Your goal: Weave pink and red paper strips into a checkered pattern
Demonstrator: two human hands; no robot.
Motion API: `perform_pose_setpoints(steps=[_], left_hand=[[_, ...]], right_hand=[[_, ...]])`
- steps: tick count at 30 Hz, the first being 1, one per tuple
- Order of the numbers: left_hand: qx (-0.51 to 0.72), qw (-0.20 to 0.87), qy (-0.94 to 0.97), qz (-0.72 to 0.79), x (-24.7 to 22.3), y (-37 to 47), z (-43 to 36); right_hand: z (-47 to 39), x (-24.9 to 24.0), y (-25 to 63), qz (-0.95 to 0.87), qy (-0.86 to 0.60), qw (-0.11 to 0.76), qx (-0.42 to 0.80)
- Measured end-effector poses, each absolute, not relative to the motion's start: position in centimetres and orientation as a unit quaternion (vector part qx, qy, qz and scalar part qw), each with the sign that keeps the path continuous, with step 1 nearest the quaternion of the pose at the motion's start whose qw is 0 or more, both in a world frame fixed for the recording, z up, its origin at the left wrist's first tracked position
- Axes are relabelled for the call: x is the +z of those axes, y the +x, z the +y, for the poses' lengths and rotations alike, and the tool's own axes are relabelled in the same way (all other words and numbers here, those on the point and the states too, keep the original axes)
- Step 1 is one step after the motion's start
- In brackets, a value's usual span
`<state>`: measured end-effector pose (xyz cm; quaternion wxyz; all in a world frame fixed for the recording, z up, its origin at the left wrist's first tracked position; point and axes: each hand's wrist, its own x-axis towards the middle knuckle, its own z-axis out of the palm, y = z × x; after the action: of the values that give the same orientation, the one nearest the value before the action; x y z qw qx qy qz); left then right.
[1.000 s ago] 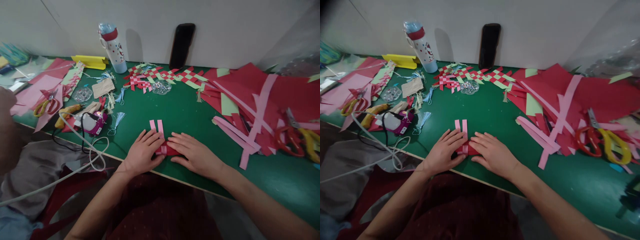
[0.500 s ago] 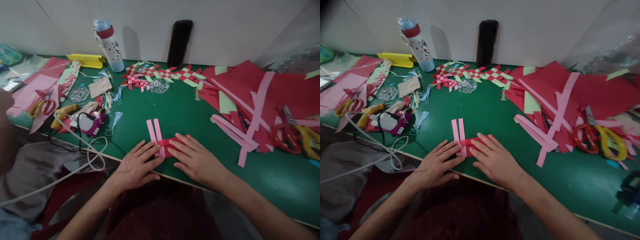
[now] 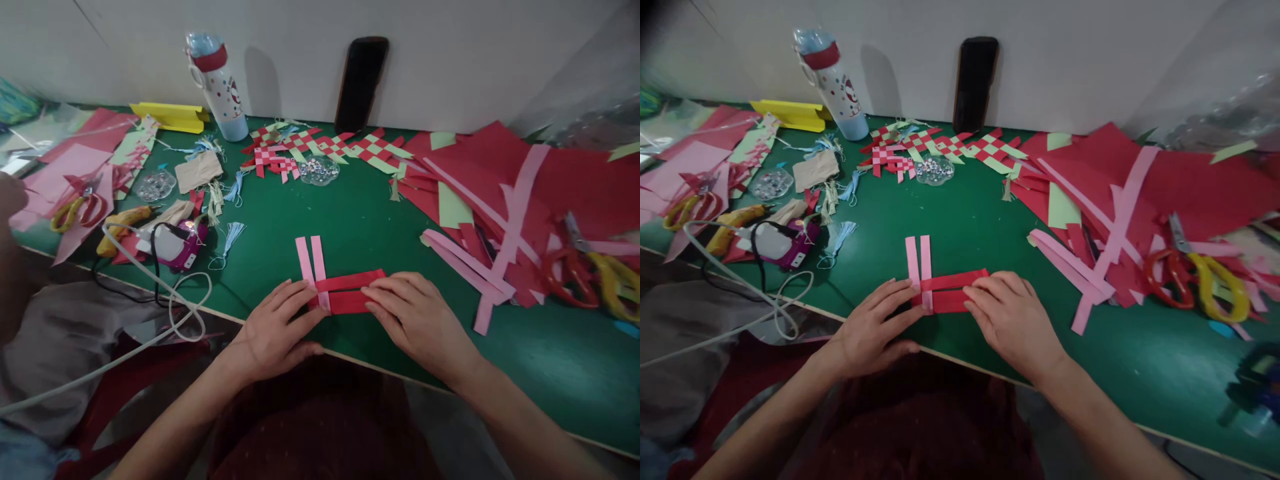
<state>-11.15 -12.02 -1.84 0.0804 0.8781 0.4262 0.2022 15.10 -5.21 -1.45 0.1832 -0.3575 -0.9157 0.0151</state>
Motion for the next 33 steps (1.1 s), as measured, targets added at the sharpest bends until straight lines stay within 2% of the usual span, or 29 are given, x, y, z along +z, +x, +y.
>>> perform_pose_setpoints(steps=[4,10,19,33], left_hand=[[0.277,0.126,0.811,0.499,-1.3,-9.6,-11.1],[0.207,0.218,0.775,0.555,-1.0,-8.5,-9.5],[0.18,0.256,0.76,0.569,-0.5,-8.5,-9.2],[0.176,0.284,0.77,0.544,-0.2,-9.0,-8.9]], right_hand=[[-5.2,-2.0,15.0,-0.904,-0.394,0.163,0.027],[-4.8,-2.4,14.9,-0.895,-0.414,0.154,0.069],[-4.1,-1.0,14.1,-0.894,-0.416,0.095,0.136],[-3.9,-0.6,13.7,-0.893,-0.431,0.045,0.126]])
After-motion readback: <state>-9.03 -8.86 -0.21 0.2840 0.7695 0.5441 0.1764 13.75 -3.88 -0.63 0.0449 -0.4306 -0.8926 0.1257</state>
